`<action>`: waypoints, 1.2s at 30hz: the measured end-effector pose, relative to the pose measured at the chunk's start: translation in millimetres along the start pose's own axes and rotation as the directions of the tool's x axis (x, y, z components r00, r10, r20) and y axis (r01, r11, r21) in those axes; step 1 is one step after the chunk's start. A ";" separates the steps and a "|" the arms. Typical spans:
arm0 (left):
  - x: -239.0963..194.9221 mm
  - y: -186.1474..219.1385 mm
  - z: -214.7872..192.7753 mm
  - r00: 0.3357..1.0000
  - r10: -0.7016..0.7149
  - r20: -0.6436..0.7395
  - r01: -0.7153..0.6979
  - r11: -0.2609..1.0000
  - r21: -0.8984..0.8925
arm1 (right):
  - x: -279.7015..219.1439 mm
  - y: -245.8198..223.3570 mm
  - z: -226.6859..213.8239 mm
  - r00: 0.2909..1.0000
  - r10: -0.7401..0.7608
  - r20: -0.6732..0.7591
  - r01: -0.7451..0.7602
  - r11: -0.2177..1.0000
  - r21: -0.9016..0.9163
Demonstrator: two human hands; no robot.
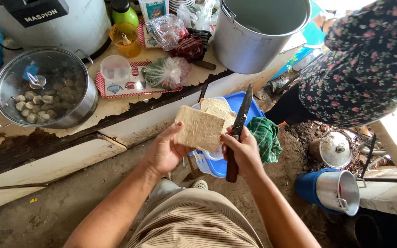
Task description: The person slices a block of tempeh into thin pieces with a knife by hand.
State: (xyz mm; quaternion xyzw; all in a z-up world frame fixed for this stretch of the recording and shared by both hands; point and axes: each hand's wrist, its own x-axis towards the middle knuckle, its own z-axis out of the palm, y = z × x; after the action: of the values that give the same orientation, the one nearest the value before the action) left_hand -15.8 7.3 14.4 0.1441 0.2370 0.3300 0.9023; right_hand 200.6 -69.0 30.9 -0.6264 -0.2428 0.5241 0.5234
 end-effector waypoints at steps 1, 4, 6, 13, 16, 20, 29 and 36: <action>-1.4 3.2 0.3 1.000 -0.001 -0.001 0.001 1.000 -0.001 | 1.2 0.1 -1.3 1.000 0.002 -0.001 -0.002 1.000 0.000; -1.2 8.9 -1.7 0.998 -0.064 -0.009 0.064 0.997 0.046 | 2.1 -1.6 -0.2 0.998 0.020 0.052 -0.023 0.998 0.065; 1.1 8.5 -4.6 0.992 -0.126 -0.022 0.128 0.984 0.123 | 0.0 -3.5 3.3 1.000 0.012 0.025 -0.011 0.999 -0.040; 12.4 1.4 -23.2 0.968 -0.214 0.128 0.200 0.974 0.108 | 2.5 -19.5 5.5 0.993 -0.036 0.116 0.052 0.989 -0.139; 13.9 -0.6 -26.3 0.957 -0.233 0.172 0.225 0.972 0.065 | 1.1 -25.3 6.3 0.994 -0.044 0.102 0.066 0.972 -0.224; 10.9 9.7 -35.8 0.987 -0.144 0.073 0.139 0.988 0.066 | -12.1 -28.0 -1.0 0.992 -0.025 0.124 0.048 0.982 -0.183; 15.3 15.9 -54.3 0.993 -0.115 0.022 0.115 0.993 -0.002 | -40.3 -19.0 14.2 0.956 0.115 0.269 -0.025 0.947 -0.319; 14.6 21.7 -48.8 0.998 -0.065 -0.010 0.066 0.995 0.070 | -42.6 -23.1 18.3 0.945 0.155 0.287 -0.058 0.946 -0.318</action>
State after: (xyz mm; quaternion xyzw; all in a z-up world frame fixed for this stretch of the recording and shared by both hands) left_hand -43.0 38.0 -22.7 0.1663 0.2565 0.2923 0.9061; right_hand 175.4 -90.2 70.8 -0.6225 -0.3648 0.5994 0.3466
